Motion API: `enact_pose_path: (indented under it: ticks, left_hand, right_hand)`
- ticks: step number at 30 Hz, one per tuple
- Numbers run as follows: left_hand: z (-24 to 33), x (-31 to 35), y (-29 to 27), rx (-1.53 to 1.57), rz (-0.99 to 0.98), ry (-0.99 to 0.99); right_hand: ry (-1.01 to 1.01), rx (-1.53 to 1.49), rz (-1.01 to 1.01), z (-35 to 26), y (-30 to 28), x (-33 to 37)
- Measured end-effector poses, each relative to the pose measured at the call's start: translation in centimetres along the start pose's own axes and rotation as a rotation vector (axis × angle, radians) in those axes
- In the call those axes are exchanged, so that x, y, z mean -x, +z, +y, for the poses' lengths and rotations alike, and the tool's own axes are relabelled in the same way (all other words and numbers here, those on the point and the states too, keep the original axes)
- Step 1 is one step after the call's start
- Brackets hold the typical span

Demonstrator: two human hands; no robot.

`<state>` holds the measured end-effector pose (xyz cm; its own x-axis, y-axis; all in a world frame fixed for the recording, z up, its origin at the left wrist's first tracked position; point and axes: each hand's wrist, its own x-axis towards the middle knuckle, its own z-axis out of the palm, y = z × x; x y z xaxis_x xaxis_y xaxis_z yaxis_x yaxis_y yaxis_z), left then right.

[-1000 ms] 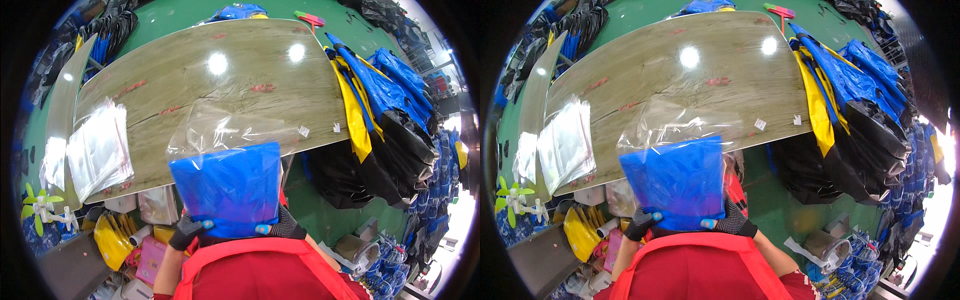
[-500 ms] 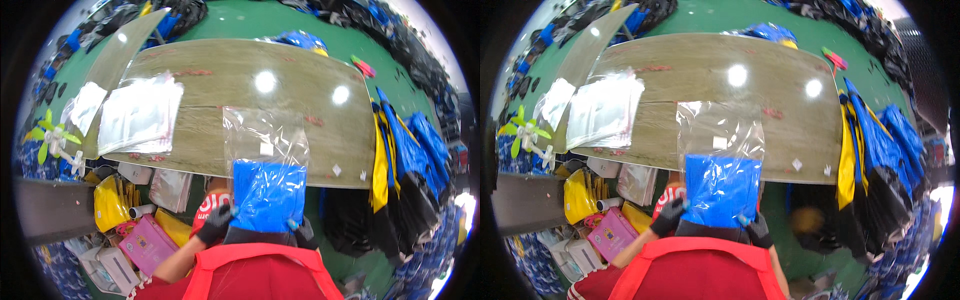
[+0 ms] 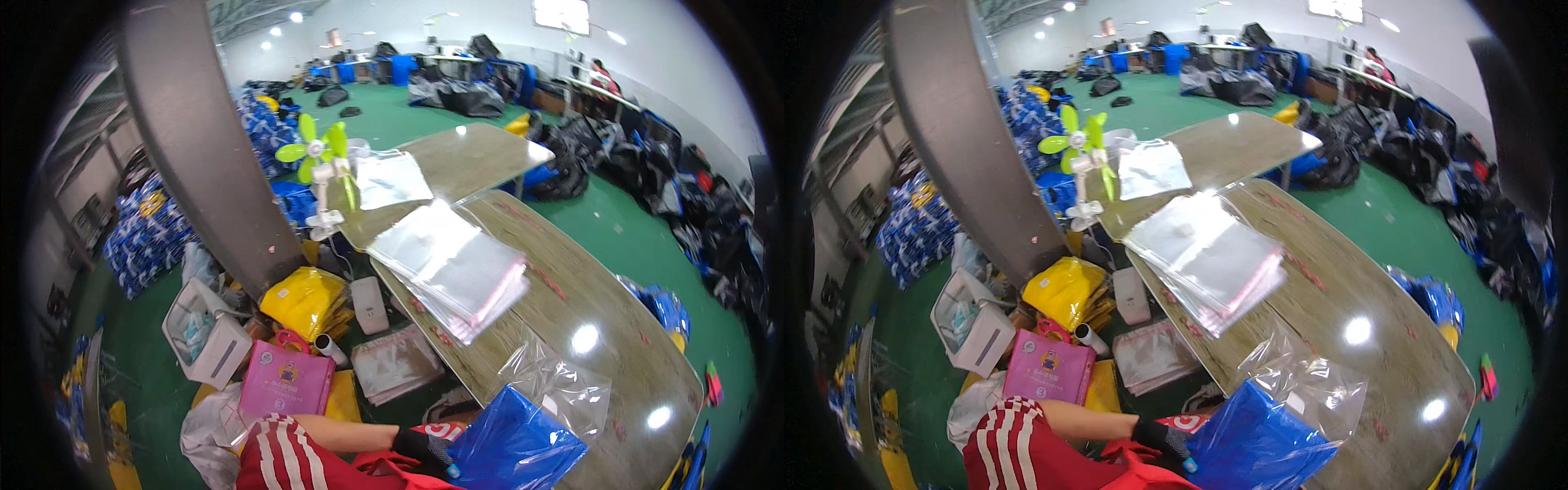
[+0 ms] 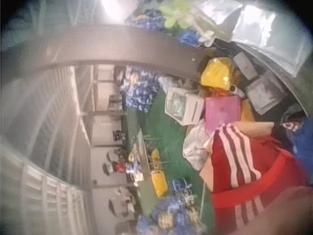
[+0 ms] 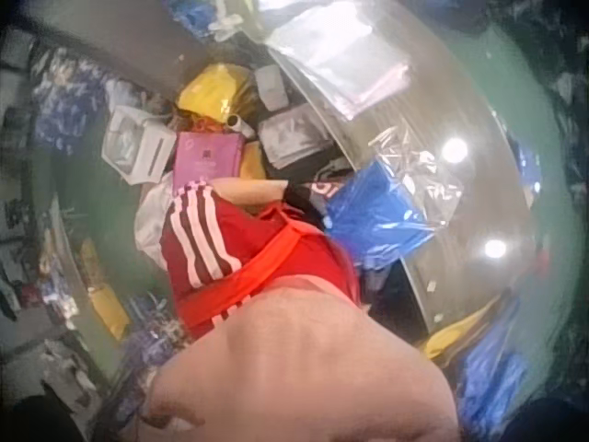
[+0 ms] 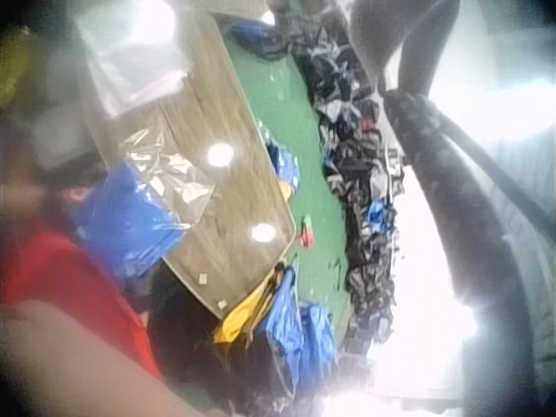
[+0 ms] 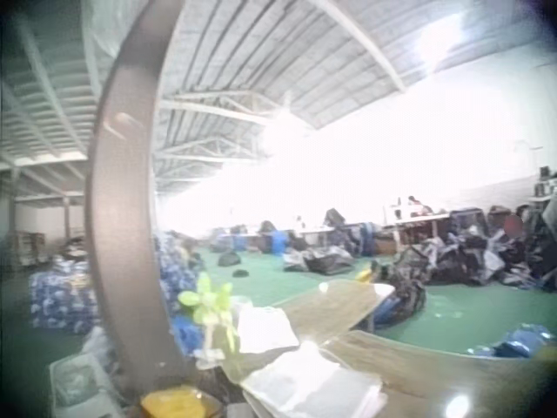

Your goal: The person folds blue and yellow waterproof bags on a table and places each folded bag into a clear plastic bag. The person repeats this process for multiple bags, sealing each plastic bag after insertion.

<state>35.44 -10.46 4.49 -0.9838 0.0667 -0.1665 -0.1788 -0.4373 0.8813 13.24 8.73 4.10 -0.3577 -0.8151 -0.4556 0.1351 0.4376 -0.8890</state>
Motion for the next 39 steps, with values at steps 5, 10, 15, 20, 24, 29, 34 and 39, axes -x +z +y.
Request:
enact_pose_path:
  ticks: [5,10,15,20,24,29,34,39]
  left_hand:
    - [-0.4,-2.0,-0.8,0.154,0.206,0.012]
    - [-0.8,-3.9,0.1,-0.174,0.060,0.008]
    - [4.2,-3.7,-2.3,0.243,-0.149,-0.217]
    - [4.5,-4.0,-1.2,-0.167,0.393,-0.043]
    - [1.9,-3.4,0.4,-0.049,0.430,-0.172]
    - [1.6,-2.8,-0.4,0.196,0.622,0.103]
    - [1.5,-3.6,-1.1,0.034,0.456,-0.162]
    - [1.4,-4.6,-1.6,0.018,0.575,-0.241]
  right_hand:
    - [-0.014,0.027,-0.047,-0.5,0.1,-0.9]
    - [-0.014,-0.018,-0.036,-0.3,0.1,-1.1]
    - [-0.002,-0.121,0.016,-0.3,0.2,1.7]
    - [-0.056,-0.327,-0.050,0.2,-0.5,4.5]
    - [-0.048,-0.673,0.034,-0.5,-1.7,4.9]
    - [-0.145,-0.366,0.117,-1.9,-1.0,4.3]
    - [-0.116,-0.561,0.213,-0.4,-0.7,3.4]
    - [-0.118,-0.412,0.117,0.9,-0.4,3.4]
